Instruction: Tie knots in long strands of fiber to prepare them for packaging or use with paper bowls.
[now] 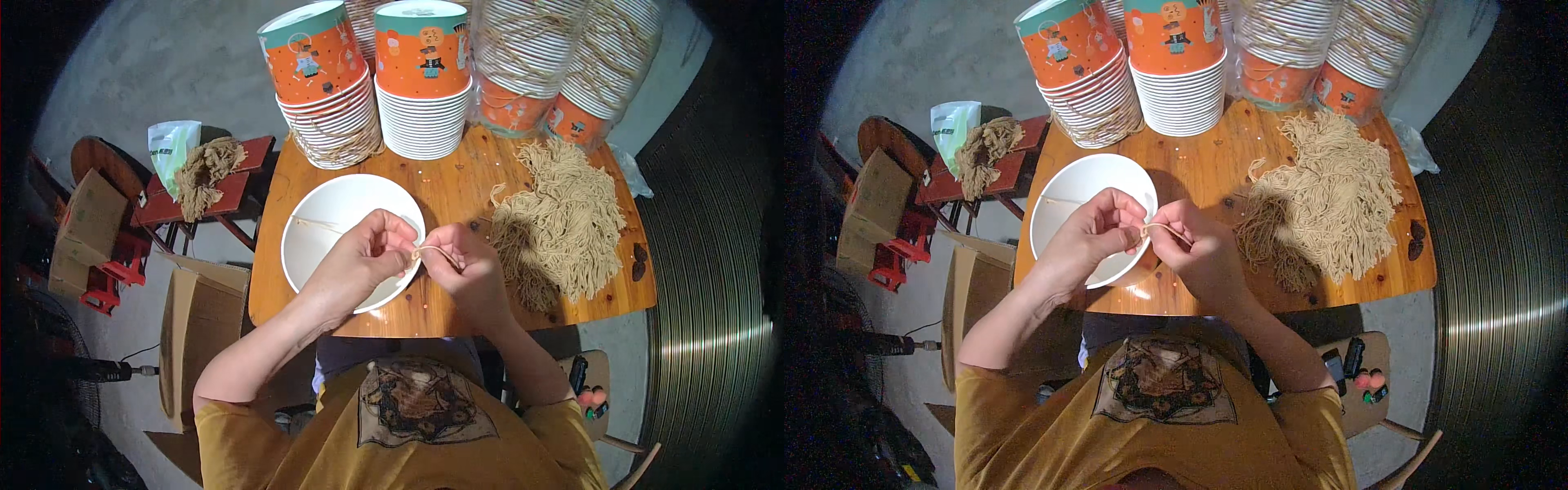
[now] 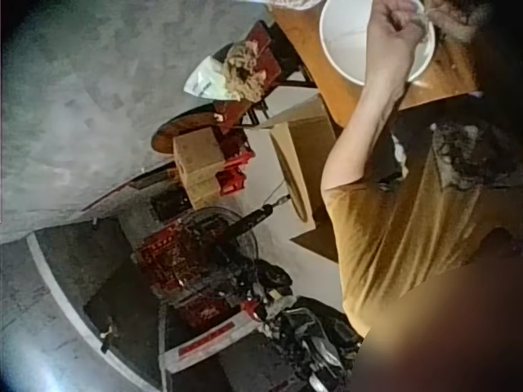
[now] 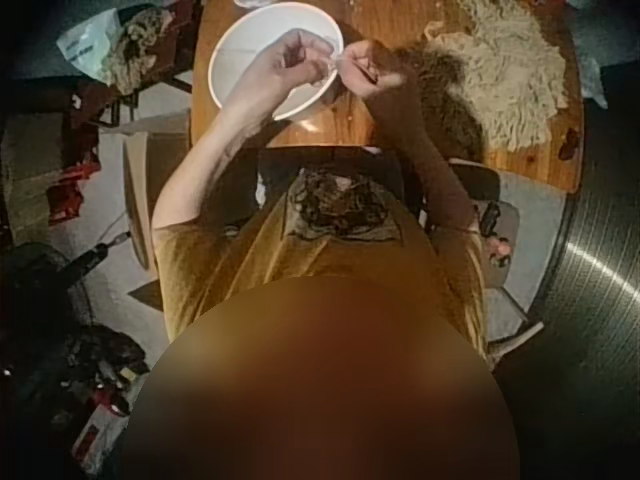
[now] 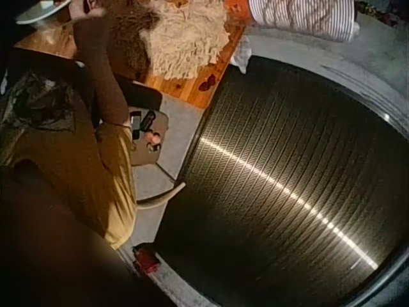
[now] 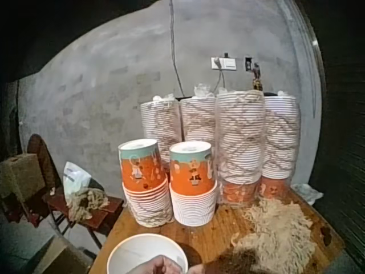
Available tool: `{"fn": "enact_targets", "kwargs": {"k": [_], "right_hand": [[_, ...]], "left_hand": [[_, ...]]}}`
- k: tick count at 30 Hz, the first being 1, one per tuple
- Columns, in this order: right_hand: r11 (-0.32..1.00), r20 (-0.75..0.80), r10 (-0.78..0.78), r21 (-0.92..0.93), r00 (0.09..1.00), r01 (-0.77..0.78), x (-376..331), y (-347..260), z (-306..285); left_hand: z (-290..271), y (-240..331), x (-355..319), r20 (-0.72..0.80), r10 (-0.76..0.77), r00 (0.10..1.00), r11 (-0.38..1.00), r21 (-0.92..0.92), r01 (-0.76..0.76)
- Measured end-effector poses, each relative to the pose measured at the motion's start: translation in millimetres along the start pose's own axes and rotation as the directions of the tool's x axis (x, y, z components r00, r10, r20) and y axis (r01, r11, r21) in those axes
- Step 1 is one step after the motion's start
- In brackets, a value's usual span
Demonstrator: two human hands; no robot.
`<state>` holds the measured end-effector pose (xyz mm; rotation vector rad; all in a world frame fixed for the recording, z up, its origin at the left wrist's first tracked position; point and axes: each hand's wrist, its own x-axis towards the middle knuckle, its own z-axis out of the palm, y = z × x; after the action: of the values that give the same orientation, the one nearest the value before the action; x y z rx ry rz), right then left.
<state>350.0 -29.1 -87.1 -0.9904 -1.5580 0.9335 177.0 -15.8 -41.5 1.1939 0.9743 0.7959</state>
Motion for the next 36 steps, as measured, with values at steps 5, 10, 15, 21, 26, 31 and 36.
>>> {"fn": "enact_targets", "kwargs": {"k": [5,10,15,21,26,31,36], "right_hand": [[0.995,0.004,0.039,0.093,0.999,-0.040,-1.1,-1.0,3.6],[0.989,0.026,0.094,0.116,0.995,-0.096,-1.2,-2.7,3.4],[0.994,0.036,0.037,0.097,0.999,-0.041,0.1,5.5,2.9],[0.997,0.037,0.028,0.064,0.999,-0.031,1.1,-3.2,2.6],[0.997,0.031,0.038,0.064,0.999,-0.040,-1.0,2.1,3.4],[1.000,-0.002,0.000,0.007,1.000,0.000,-0.4,-2.7,2.1],[0.970,0.036,-0.094,-0.220,0.995,0.100,1.2,-3.1,-2.1]], "left_hand": [[-0.8,-3.3,-3.9,0.026,0.027,0.999,0.983,0.179,-0.031],[-8.5,2.5,-8.8,0.007,0.061,0.998,0.931,0.361,-0.060],[-7.2,5.5,-9.2,-0.003,0.029,1.000,0.938,0.346,-0.026],[-9.2,0.3,-5.2,0.062,0.019,0.998,0.955,0.293,-0.037],[-5.1,5.3,-5.9,0.039,0.041,0.998,0.924,0.379,-0.053],[-4.2,3.4,-5.6,0.015,0.084,0.996,0.905,0.418,-0.083],[-6.5,-1.2,-3.8,0.042,0.083,0.996,0.955,0.282,-0.092]]}}
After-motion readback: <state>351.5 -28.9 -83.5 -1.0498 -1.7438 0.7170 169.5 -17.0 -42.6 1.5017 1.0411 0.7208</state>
